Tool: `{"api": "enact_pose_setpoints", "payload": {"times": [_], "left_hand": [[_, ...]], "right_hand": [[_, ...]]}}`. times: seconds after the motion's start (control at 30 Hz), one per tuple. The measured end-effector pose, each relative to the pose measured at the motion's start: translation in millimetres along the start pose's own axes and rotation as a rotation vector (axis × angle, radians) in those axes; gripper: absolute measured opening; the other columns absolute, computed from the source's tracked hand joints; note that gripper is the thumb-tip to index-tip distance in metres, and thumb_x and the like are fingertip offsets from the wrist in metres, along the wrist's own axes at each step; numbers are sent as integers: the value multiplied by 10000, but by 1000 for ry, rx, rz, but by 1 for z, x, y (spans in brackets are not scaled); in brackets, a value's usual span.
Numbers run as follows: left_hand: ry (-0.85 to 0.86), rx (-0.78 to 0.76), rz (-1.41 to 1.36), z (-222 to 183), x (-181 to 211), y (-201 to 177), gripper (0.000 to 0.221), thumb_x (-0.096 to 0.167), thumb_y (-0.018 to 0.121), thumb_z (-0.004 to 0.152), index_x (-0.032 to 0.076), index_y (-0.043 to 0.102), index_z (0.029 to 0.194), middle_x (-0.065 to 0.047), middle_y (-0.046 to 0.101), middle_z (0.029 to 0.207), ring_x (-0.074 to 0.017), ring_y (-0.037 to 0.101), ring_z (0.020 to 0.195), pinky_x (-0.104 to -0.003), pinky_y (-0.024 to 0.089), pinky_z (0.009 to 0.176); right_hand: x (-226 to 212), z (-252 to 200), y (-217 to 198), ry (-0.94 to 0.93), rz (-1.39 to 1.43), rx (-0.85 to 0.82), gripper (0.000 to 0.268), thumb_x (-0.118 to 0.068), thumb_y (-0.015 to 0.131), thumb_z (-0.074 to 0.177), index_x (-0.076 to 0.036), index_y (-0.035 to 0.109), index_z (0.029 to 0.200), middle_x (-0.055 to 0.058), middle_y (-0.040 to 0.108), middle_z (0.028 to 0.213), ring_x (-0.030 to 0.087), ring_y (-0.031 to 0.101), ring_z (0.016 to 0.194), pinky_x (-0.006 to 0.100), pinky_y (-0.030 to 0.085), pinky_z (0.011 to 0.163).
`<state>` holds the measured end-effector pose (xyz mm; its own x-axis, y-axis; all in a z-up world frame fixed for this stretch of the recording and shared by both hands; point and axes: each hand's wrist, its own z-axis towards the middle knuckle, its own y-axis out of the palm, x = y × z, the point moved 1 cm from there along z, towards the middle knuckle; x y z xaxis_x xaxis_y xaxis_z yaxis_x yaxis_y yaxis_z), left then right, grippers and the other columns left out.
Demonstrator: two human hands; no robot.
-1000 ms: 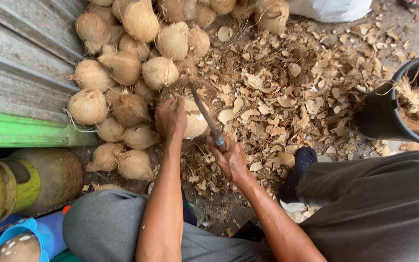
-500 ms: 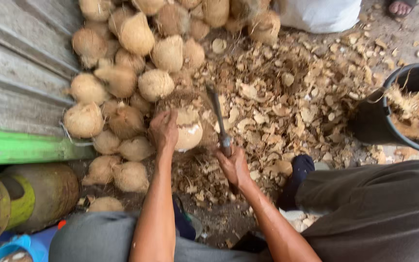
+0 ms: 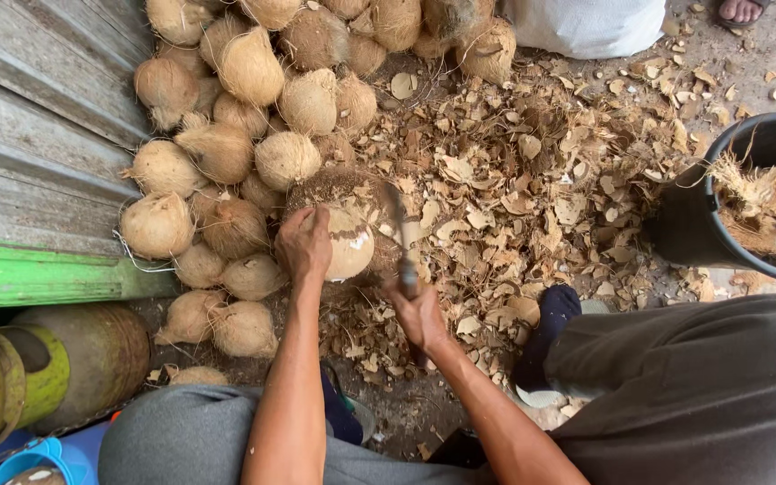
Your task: The person sits on the ground and uses a curved blade to peel the husk off a coconut. They rotate the coconut in their left hand while striking and scraping away the husk with the tool in their right hand. Shredded husk accumulates on the ground around them.
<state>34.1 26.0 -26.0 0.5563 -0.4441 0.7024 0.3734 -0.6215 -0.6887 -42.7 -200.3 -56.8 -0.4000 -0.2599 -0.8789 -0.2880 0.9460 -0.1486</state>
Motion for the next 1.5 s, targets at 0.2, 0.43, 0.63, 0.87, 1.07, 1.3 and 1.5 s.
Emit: {"api": "enact_pose_setpoints", "payload": {"times": [0.2, 0.43, 0.63, 0.87, 1.07, 1.3, 1.5], "left_hand": [[459, 18, 173, 13, -18, 9, 452, 435, 457, 1051, 122, 756, 1183, -135, 724, 1117, -255, 693, 994, -418, 566, 863], [101, -43, -114, 8, 19, -10, 461, 475, 553, 987, 85, 786, 1069, -109, 753, 1015, -259, 689, 885, -427, 524, 840], [-70, -43, -47, -1, 19, -13, 451, 494, 554, 948, 108, 772, 1035, -79, 728, 896, -225, 648, 738, -393, 511, 692], [120, 34, -150, 4, 17, -6, 438, 466, 618, 974, 63, 787, 943, -131, 719, 898, -228, 608, 771, -405, 491, 718], [-38, -13, -140, -9, 39, -18, 395, 457, 596, 967, 96, 756, 958, -88, 742, 899, -206, 645, 765, -397, 512, 752], [-120, 16, -171, -14, 28, -16, 342, 427, 587, 969, 126, 749, 967, -66, 725, 878, -194, 646, 755, -392, 519, 755], [-142, 58, -194, -13, 18, -12, 378, 451, 601, 942, 110, 747, 870, -29, 711, 816, -168, 612, 708, -377, 497, 718]], "right_hand": [[16, 5, 5, 219, -137, -150, 269, -342, 583, 1013, -92, 640, 1093, 30, 510, 599, 104, 385, 416, 275, 356, 364], [-25, 7, -19, 264, -22, -168, 137, -267, 620, 966, -146, 644, 907, 12, 628, 688, 107, 506, 420, 278, 434, 371], [-35, -8, -2, -73, 52, -25, 348, -351, 632, 985, -94, 568, 760, 58, 639, 630, 104, 391, 407, 275, 349, 355], [-63, -17, -16, 90, 2, 7, 497, -467, 667, 1006, -85, 490, 742, 7, 454, 560, 109, 390, 416, 293, 339, 378], [-55, -13, -7, 36, -32, 10, 442, -408, 663, 1007, -52, 509, 796, 4, 472, 576, 129, 399, 424, 305, 349, 378], [0, -22, 17, 267, 73, -155, 213, -236, 631, 941, -38, 619, 1019, 29, 551, 638, 127, 455, 439, 304, 413, 371], [-11, -12, 2, 201, 214, -173, 188, -259, 638, 916, -91, 674, 993, 17, 531, 566, 139, 444, 395, 318, 414, 358]]}}
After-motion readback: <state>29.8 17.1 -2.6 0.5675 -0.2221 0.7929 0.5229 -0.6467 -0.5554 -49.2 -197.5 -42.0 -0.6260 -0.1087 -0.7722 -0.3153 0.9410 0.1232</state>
